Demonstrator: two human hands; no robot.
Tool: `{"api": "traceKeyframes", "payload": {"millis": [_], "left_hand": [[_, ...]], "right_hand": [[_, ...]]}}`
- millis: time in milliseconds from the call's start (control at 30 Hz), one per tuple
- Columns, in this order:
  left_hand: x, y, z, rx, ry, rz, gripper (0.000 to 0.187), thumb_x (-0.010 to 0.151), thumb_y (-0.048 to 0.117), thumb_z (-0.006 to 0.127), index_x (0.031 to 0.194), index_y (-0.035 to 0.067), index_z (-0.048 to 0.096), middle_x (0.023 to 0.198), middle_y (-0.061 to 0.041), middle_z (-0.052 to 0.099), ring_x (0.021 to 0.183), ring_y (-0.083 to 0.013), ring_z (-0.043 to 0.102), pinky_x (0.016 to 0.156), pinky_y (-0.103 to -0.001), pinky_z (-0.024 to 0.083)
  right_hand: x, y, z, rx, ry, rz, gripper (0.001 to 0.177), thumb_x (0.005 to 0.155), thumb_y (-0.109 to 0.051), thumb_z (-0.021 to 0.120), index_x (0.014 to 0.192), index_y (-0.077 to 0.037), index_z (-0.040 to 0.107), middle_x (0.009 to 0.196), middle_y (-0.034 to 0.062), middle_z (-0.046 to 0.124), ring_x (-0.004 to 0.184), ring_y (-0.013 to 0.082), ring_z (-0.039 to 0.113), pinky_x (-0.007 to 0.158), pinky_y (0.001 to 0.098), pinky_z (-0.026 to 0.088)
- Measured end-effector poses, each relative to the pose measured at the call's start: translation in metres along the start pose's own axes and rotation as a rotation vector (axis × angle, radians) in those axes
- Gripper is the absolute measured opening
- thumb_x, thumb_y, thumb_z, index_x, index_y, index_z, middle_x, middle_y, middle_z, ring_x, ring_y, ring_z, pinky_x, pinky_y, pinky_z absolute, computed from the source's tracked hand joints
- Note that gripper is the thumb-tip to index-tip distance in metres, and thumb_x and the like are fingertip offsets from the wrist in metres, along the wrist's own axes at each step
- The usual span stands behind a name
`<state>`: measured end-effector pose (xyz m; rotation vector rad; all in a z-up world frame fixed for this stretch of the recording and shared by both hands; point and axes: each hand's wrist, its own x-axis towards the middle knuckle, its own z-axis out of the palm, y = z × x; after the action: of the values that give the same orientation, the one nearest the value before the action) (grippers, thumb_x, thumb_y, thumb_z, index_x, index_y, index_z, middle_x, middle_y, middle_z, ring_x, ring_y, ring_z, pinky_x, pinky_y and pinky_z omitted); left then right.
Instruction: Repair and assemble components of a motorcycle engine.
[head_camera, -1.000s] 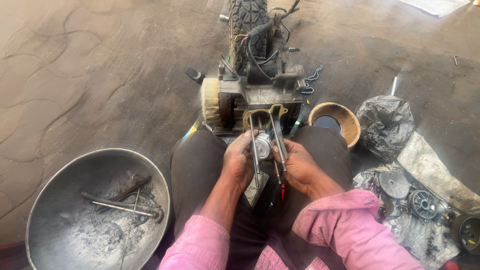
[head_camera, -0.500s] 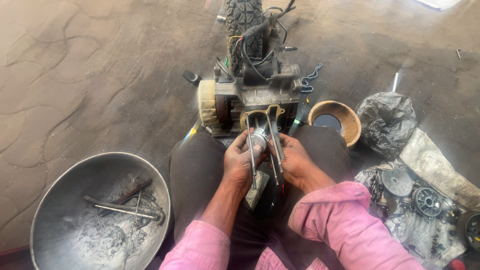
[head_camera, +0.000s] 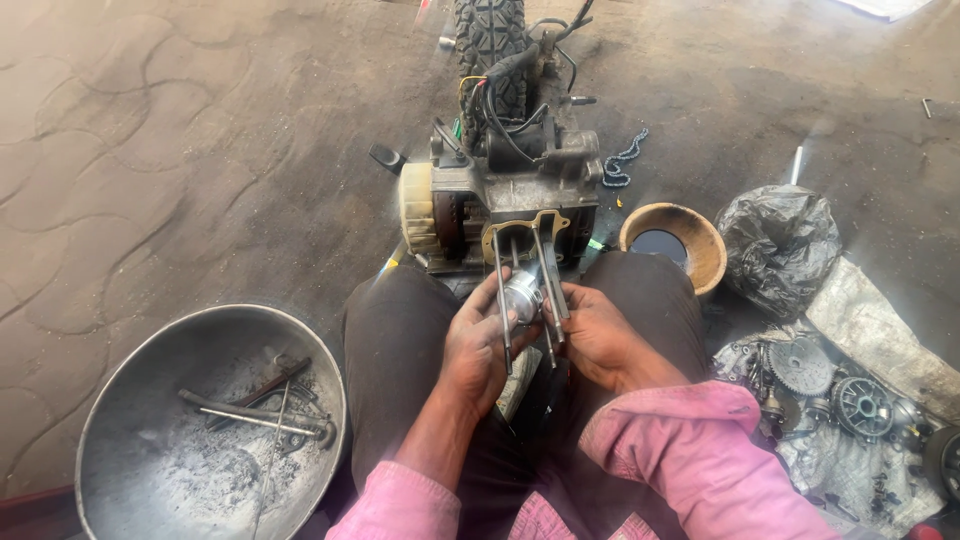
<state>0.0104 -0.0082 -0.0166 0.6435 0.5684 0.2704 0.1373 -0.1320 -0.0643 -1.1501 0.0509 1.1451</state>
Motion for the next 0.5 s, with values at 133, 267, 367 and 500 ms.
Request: {"api": "traceKeyframes", "payload": {"millis": [133, 267, 367, 500], "left_hand": [[-0.023, 0.000, 0.003, -0.030, -0.054, 0.019, 0.069, 0.089, 0.005, 0.047, 0.156, 0.000, 0.032, 0.142, -0.021, 0.053, 0.121, -0.0274, 0.061, 0.103, -0.046, 0.053], [-0.048, -0.002, -0.002, -0.076, -0.032, 0.013, 0.069, 0.091, 0.013, 0.044, 0.157, 0.002, 0.029, 0.150, -0.021, 0.047, 0.129, -0.0308, 0.055, 0.106, -0.048, 0.047], [-0.070, 0.004, 0.001, -0.001, 0.025, -0.016, 0.070, 0.091, 0.016, 0.044, 0.157, 0.004, 0.024, 0.158, -0.018, 0.040, 0.141, -0.0319, 0.049, 0.111, -0.049, 0.044], [-0.099, 0.011, 0.011, 0.102, 0.143, -0.021, 0.066, 0.092, 0.017, 0.047, 0.155, 0.003, 0.030, 0.159, -0.017, 0.039, 0.143, -0.0297, 0.045, 0.109, -0.047, 0.045]], "right_hand": [[-0.005, 0.004, -0.018, -0.063, -0.118, 0.027, 0.029, 0.087, 0.006, 0.057, 0.111, -0.005, 0.071, 0.086, 0.0066, 0.070, 0.066, 0.0172, 0.059, 0.057, 0.0320, 0.049], [-0.035, -0.013, -0.006, -0.077, -0.141, 0.125, 0.018, 0.094, -0.003, 0.060, 0.110, -0.005, 0.069, 0.087, 0.0050, 0.070, 0.070, 0.0157, 0.059, 0.058, 0.0299, 0.048], [-0.048, -0.016, -0.008, -0.109, -0.178, 0.223, 0.017, 0.097, -0.007, 0.060, 0.111, -0.003, 0.068, 0.087, 0.0044, 0.068, 0.071, 0.0143, 0.059, 0.058, 0.0302, 0.047], [-0.069, -0.014, -0.012, -0.186, -0.272, 0.293, 0.019, 0.100, -0.013, 0.059, 0.113, -0.001, 0.066, 0.090, 0.0069, 0.070, 0.073, 0.0142, 0.060, 0.059, 0.0287, 0.048]]}}
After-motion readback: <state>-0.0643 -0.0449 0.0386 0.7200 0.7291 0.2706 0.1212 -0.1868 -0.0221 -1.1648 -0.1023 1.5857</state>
